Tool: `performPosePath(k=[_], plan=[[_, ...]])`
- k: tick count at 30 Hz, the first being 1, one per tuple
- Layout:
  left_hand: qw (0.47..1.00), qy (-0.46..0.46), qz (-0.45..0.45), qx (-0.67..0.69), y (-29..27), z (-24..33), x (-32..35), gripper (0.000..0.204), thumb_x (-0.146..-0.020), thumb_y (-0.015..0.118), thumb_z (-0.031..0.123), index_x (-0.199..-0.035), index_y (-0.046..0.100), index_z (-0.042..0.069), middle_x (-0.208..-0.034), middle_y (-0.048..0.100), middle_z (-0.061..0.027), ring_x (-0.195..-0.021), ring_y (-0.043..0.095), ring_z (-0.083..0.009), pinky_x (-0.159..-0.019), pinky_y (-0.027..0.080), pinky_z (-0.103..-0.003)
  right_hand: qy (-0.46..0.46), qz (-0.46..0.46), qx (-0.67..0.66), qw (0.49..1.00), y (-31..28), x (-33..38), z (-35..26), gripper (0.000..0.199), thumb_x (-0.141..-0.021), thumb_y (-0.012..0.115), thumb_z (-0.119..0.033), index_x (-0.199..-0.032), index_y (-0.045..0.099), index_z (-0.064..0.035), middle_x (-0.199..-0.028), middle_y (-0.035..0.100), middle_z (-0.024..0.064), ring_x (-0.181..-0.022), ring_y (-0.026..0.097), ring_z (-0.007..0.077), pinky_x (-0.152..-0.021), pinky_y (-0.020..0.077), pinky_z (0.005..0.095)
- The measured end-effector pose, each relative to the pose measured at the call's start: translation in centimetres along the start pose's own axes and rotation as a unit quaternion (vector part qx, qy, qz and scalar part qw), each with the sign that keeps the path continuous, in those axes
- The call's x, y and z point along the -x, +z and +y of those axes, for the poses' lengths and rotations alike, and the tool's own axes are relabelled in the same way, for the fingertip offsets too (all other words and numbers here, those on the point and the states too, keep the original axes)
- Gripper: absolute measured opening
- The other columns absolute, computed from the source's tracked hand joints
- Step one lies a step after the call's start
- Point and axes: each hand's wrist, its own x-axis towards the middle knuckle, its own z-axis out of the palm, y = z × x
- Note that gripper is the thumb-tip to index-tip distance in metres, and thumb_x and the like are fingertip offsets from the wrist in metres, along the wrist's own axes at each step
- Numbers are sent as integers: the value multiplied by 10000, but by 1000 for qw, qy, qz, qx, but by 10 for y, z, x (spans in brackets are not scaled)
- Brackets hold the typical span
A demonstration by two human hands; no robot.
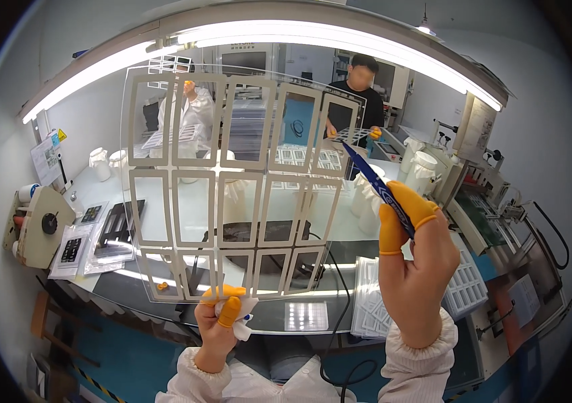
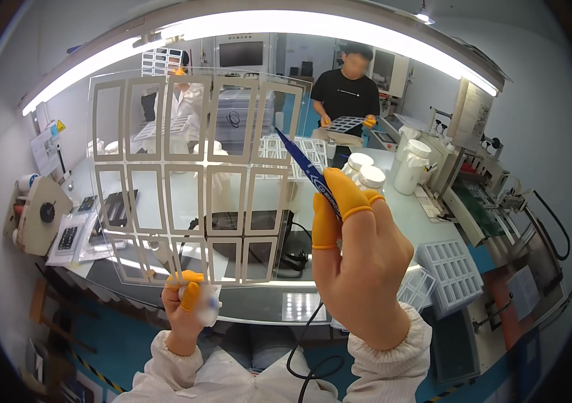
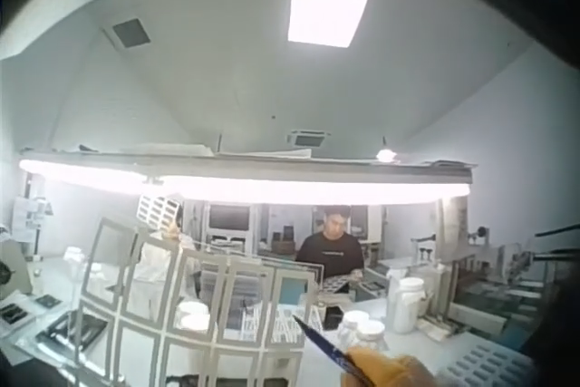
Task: Cleaning and inspecting a white plastic frame using a cloth and a small tool.
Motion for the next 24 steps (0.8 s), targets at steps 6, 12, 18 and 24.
performPosePath(k=[6,12,18,24], plan=[[997,37,-27,-55,-5,-2,1,192,-779,596,151,-914,570,17,-770,580,-44,-623,566,-97,-566,487,-199,-42,1,66,997,5,-1,0,232,-706,632,-58,-887,540,55,-617,450,87,-405,437,165,-358,330,245],[999,22,-16,-22,-2,2,-2,159,-772,602,95,-889,592,-12,-761,592,-43,-644,567,-85,-609,477,-190,-40,5,74,996,4,-3,-1,202,-731,624,-44,-916,578,22,-642,471,63,-427,427,112,-390,314,195],[999,20,-43,-15,-3,0,-5,181,-774,599,95,-916,582,-16,-763,593,-49,-643,566,-85,-607,472,-184,-20,6,75,997,2,-6,2,189,-724,627,-44,-894,581,25,-621,466,62,-459,433,118,-410,313,206],[999,5,-34,3,-1,2,-6,196,-787,583,110,-938,577,-16,-795,603,-62,-654,573,-91,-597,469,-184,-32,4,31,999,-2,-8,0,212,-737,609,-55,-916,554,44,-596,473,62,-411,429,102,-380,299,196]])
